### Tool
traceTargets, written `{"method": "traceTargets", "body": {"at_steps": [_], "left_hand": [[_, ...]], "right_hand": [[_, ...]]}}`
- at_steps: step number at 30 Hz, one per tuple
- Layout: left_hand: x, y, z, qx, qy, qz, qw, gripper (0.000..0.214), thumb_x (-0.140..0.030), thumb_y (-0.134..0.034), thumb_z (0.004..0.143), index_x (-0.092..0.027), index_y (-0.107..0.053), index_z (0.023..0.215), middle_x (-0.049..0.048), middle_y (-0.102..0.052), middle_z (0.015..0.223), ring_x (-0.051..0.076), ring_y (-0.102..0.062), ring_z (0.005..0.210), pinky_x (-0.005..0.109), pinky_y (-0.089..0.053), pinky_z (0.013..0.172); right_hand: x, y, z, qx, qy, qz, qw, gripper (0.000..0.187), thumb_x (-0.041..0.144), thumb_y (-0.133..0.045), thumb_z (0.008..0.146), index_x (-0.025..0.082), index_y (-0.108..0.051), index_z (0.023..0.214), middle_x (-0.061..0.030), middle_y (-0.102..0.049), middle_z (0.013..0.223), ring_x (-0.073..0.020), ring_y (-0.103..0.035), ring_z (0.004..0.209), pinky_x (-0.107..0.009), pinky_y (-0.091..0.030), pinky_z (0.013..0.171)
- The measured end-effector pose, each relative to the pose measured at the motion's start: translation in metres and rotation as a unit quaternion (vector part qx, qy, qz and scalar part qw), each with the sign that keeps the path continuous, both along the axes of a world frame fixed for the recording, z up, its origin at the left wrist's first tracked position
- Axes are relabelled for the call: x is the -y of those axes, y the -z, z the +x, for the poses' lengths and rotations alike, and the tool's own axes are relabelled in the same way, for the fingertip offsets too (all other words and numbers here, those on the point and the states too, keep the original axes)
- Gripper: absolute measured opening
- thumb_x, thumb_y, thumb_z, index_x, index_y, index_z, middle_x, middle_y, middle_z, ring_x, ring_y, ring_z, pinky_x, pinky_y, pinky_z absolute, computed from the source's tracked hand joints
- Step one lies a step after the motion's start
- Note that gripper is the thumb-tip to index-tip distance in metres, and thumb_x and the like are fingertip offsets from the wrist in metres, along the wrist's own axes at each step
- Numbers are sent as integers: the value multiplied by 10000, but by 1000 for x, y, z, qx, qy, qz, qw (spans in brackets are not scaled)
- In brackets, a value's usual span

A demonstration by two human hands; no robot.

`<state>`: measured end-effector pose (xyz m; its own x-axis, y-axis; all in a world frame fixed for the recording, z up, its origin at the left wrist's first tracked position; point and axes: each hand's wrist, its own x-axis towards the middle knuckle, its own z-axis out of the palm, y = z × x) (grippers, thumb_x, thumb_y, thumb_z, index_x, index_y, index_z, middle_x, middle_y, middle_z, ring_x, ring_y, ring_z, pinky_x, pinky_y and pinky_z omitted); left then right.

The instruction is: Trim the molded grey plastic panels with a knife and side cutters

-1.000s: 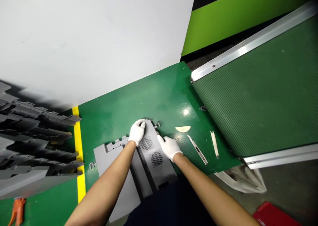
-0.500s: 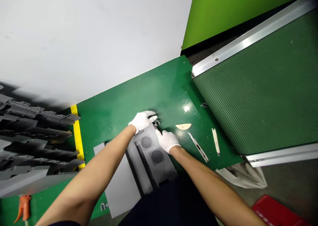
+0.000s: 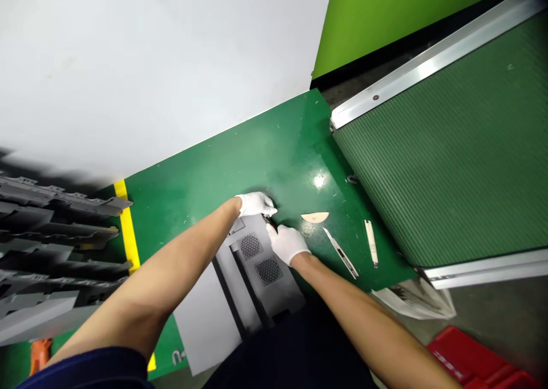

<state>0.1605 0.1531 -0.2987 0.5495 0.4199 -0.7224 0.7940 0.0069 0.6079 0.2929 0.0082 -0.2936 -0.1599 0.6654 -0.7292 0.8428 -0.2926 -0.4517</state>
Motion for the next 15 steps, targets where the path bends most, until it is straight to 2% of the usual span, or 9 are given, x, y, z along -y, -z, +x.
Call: {"method": "traceTargets", "body": {"at_steps": [2,3,6,7,9,12,13,14,15], "left_hand": [[5,-11,-12,69,-42,7,997,360,-540,-733,745,-182,-765,760,54,-735,795,164,-623,713,255,-482,691],[8,-16,-18,101,-72,14,992,393,-563,-738,739,-172,-764,762,62,-733,811,167,-627,732,260,-489,707],[16,-29,-34,161,-170,35,972,425,-575,-710,782,-153,-759,794,92,-742,905,194,-654,852,294,-514,817],[18,-31,-39,170,-209,43,962,428,-573,-700,796,-150,-760,815,100,-744,939,206,-659,896,309,-516,856],[24,-35,-47,173,-300,77,935,433,-571,-701,800,-146,-762,856,110,-745,993,223,-660,944,335,-514,906],[36,-46,-46,164,-412,185,877,415,-552,-719,793,-144,-756,854,109,-732,1024,223,-651,952,341,-503,928],[43,-52,-40,163,-420,214,866,399,-540,-722,796,-145,-753,842,100,-728,1013,218,-646,944,333,-501,917],[51,-59,-29,163,-409,223,870,384,-529,-721,802,-147,-749,821,87,-725,976,210,-641,918,322,-502,889],[63,-67,-15,164,-379,207,887,375,-522,-716,812,-149,-743,800,71,-719,917,199,-635,872,308,-504,841]], "right_hand": [[2,5,1,14,18,22,999,761,600,-127,1016,98,-684,1147,-253,-718,1093,-347,-685,1068,-433,-475,944],[3,8,2,15,11,33,999,736,584,-145,1020,105,-684,1165,-248,-721,1081,-351,-692,1047,-440,-482,927],[4,10,8,4,-50,59,997,549,430,-233,1040,173,-570,1389,-228,-691,1195,-350,-672,1098,-464,-463,952],[4,10,11,-2,-48,55,997,518,404,-264,1037,196,-542,1421,-219,-682,1223,-344,-663,1120,-462,-453,968],[4,6,19,-10,7,31,999,538,463,-269,1034,177,-596,1352,-217,-694,1196,-337,-658,1132,-447,-450,982],[15,-2,35,-31,130,-1,991,679,633,-221,1003,151,-696,1056,-214,-724,1086,-321,-676,1076,-403,-482,935],[24,-3,41,-49,180,-16,982,687,667,-221,990,163,-688,987,-196,-732,1038,-300,-693,1013,-379,-505,881],[37,-5,47,-68,233,-37,970,677,688,-228,979,177,-669,939,-170,-735,972,-271,-707,918,-353,-525,800],[52,-5,53,-89,294,-66,949,653,706,-251,967,190,-646,899,-135,-728,888,-235,-705,799,-323,-531,700]]}}
